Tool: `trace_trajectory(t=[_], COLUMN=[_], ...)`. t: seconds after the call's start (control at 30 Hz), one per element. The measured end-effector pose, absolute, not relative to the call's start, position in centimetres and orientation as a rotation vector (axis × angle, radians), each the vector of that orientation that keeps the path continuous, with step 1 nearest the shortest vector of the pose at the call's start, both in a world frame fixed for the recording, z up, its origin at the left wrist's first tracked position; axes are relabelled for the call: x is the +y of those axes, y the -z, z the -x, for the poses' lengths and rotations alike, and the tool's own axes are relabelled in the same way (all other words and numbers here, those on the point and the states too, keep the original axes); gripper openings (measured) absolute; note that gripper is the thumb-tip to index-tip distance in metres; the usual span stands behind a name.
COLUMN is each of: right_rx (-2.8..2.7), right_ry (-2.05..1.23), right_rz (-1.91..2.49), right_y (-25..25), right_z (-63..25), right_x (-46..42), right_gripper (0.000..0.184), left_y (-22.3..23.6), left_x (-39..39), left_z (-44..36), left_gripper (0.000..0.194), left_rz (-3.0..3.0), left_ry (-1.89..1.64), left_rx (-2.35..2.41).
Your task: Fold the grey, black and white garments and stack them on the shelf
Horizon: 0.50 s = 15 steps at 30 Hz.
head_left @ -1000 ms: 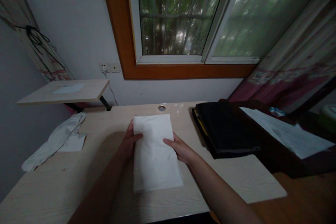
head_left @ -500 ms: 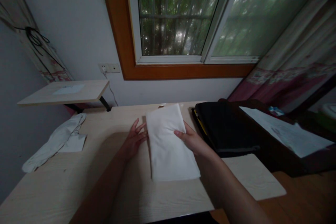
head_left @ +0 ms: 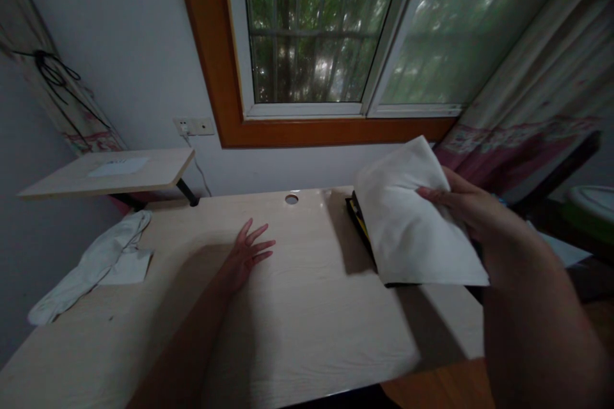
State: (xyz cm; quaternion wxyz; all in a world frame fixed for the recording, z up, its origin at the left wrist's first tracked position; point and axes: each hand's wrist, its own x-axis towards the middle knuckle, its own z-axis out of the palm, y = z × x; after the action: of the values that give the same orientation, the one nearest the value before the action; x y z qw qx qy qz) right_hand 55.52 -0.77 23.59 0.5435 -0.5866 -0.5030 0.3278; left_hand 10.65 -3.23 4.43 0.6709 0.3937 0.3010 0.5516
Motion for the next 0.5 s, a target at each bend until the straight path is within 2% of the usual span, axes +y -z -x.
trace_trajectory(t=[0.1, 0.3, 0.5], right_rx=[-1.105, -1.043, -1.097], right_ry=[-0.967, -1.018, -1.062], right_rz=[1.496, 1.638, 1.533], right_y=[-24.7, -24.4, -25.0], right_z=[-56.8, -57.1, -56.1], right_x=[-0.3, 1.3, 1.5], right_gripper=[0.059, 0.057, 0.054], left_y=[-4.6, -4.9, -4.8], left_x=[-3.4, -3.5, -3.3], left_z=[-10.6, -10.7, -10.7], left_gripper=[0.079, 0.076, 0.074], left_rz=[-0.899, -0.899, -0.893], left_ry=[-1.238, -1.232, -1.23], left_rx=[0.679, 0.707, 0.728])
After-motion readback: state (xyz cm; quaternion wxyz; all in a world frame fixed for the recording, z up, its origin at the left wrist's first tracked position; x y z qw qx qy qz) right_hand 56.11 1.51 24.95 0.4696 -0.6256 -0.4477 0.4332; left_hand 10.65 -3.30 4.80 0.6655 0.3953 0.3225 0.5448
